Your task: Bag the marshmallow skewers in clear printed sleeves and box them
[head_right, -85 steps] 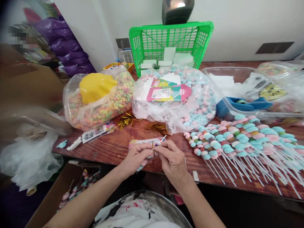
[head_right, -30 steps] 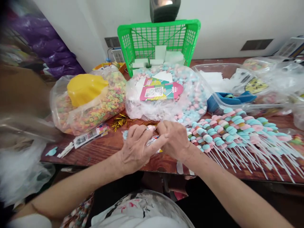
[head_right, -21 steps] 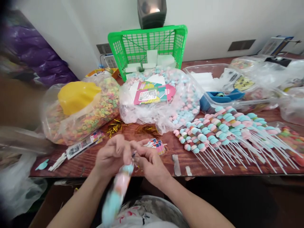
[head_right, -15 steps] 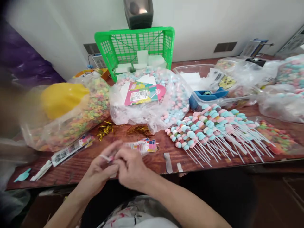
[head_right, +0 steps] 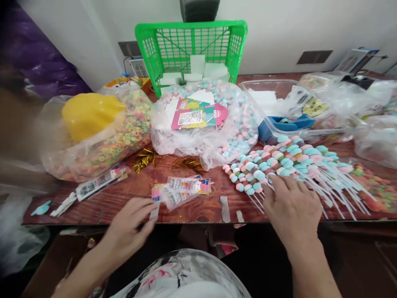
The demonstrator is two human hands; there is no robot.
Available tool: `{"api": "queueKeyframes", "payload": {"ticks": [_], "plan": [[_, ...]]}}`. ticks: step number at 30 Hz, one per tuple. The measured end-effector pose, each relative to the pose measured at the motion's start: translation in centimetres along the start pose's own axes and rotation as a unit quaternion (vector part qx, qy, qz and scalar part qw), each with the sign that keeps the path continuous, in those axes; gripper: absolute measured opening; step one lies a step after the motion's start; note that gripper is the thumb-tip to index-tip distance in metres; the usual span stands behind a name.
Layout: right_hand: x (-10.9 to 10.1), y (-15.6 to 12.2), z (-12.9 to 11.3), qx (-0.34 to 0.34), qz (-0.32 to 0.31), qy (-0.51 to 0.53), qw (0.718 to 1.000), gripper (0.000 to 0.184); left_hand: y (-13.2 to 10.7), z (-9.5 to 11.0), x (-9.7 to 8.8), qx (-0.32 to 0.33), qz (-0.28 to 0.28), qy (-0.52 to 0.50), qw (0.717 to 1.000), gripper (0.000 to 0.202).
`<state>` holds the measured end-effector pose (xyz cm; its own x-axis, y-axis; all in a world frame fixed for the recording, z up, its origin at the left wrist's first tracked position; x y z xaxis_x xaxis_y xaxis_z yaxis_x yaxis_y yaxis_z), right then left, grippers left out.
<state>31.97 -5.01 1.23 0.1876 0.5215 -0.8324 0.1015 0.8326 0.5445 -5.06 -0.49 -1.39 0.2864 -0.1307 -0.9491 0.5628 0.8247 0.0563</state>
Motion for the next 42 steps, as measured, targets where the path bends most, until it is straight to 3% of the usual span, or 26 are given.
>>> {"api": "queueKeyframes", "payload": {"ticks": [3,5,7,13,19,22,26,31,33,36,42], "plan": [[0.3,-0.6,1.6,0.021,-0.037,-0.070,0.997,0.020,7.5,5.8,2.6,0.103,-0.056,0.082,0.990,0.025],[0.9,-1.0,1.2,0.026,-0.063,-0.084,0.994,0.018,10.2,7.3,4.0,0.120,-0.094,0.130,0.980,0.023],[1.7,-1.5,0.9,0.027,-0.073,-0.080,0.994,0.018,11.3,7.3,4.8,0.125,-0.107,0.154,0.974,0.023],[2.9,-2.0,1.1,0.021,-0.032,-0.047,0.998,0.026,10.6,5.3,5.2,0.104,-0.060,0.138,0.983,0.021],[3.4,-1.5,0.9,0.016,0.006,-0.061,0.998,0.025,10.0,4.8,5.6,0.140,0.065,0.097,0.983,0.017],[2.0,-1.3,1.4,0.010,0.017,-0.038,0.999,0.023,9.1,4.4,5.7,0.141,0.095,0.088,0.982,0.019],[-1.7,-1.1,2.4,-0.037,0.039,0.047,0.997,0.023,8.3,3.8,5.6,0.120,0.059,0.012,0.991,0.017],[-4.6,0.1,0.9,-0.185,-0.073,0.032,0.979,0.027,8.9,3.5,4.9,0.074,-0.008,-0.045,0.996,0.021],[-4.7,1.0,-0.7,-0.234,-0.141,-0.009,0.962,0.022,9.4,3.3,4.6,0.055,-0.024,-0.073,0.996,0.024],[-3.7,2.1,-3.5,-0.253,-0.273,-0.066,0.926,0.017,9.9,2.7,4.5,0.026,-0.035,-0.139,0.989,0.028],[-2.5,3.3,-8.2,-0.327,-0.319,-0.107,0.883,0.015,9.9,2.3,4.6,0.021,-0.009,-0.192,0.981,0.024]]}}
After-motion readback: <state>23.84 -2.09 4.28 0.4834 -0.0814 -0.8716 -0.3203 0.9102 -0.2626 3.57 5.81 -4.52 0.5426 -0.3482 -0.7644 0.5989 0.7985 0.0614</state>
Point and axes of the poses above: each hand's wrist, its own y-axis towards the middle knuckle, its own x-axis out of the palm, z = x × y, the point moved 4 cm from there along y, towards the middle knuckle, and after that the axes turned 4 degrees about -z, right-handed, at the moved point
